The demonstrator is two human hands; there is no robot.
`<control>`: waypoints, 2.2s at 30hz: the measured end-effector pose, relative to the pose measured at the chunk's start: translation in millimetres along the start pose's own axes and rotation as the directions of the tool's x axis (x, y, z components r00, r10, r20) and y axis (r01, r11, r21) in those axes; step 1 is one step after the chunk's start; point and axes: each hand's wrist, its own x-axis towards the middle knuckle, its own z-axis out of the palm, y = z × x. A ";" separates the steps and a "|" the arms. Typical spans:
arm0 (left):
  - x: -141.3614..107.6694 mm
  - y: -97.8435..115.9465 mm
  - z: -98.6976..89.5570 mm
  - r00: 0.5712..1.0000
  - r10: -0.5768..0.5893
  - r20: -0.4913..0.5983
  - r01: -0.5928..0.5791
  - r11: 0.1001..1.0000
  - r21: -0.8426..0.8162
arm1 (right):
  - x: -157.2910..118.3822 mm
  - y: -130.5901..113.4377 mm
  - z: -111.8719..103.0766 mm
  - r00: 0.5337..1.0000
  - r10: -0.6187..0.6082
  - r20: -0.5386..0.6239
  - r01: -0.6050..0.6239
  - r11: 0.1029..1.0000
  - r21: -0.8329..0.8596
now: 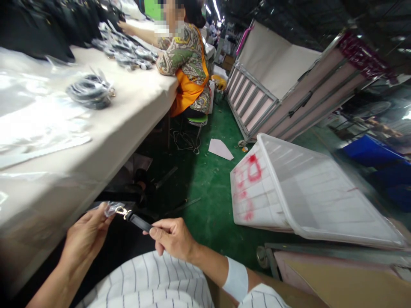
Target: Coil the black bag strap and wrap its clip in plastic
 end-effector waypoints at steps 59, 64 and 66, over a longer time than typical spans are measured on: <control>-25.0 3.3 12.2 0.928 -0.191 0.320 0.144 0.976 0.165 | 19.7 16.0 7.3 0.999 0.025 0.021 -0.026 0.997 0.078; -31.9 4.0 17.6 0.937 -0.162 0.311 0.114 0.979 0.169 | 25.4 22.7 11.7 0.999 0.035 0.000 -0.035 0.994 0.107; -33.8 5.7 19.0 0.937 -0.143 0.319 0.095 0.982 0.161 | 26.3 22.0 12.8 0.999 0.049 -0.002 -0.048 0.990 0.135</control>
